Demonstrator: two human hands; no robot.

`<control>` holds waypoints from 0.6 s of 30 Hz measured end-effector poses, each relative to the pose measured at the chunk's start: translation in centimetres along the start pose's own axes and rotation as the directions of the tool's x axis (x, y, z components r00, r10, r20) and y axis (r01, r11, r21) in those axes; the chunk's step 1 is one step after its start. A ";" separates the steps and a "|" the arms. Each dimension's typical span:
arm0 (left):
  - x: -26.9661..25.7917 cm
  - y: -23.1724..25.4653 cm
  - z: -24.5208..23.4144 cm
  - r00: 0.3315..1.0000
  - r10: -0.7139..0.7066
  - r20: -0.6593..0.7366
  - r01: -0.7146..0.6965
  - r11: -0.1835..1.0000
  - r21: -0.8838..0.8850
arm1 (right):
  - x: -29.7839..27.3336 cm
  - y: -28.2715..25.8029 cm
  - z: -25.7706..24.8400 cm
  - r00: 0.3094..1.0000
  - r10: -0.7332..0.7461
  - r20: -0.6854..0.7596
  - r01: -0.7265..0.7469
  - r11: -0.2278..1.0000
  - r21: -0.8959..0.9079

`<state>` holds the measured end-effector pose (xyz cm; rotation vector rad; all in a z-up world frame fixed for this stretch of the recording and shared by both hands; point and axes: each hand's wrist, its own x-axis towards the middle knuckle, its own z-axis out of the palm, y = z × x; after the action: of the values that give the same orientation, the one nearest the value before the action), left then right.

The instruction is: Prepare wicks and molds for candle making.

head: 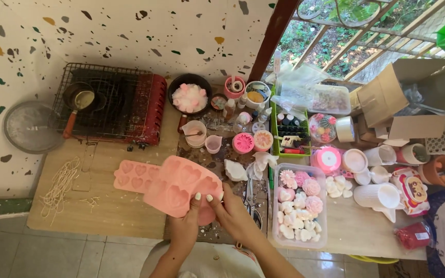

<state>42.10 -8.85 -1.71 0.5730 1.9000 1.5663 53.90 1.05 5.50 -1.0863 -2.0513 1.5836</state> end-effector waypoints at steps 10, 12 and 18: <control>-0.5 0.7 0.1 0.925 -0.363 0.115 0.344 0.666 -0.661 | -1.2 4.0 -2.0 0.935 0.060 0.348 -0.241 0.830 0.503; -0.6 0.4 0.2 0.925 -0.355 0.138 0.349 0.643 -0.682 | -1.4 5.6 -2.4 0.931 0.031 0.363 -0.243 0.794 0.557; -1.7 0.5 1.4 0.939 -0.301 0.164 0.335 0.705 -0.625 | -2.8 7.9 -4.0 0.933 0.004 0.359 -0.250 0.725 0.641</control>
<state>44.29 -8.83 -1.06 -0.0325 1.1957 1.7960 61.29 2.38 -0.01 -0.7095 -1.3276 2.4579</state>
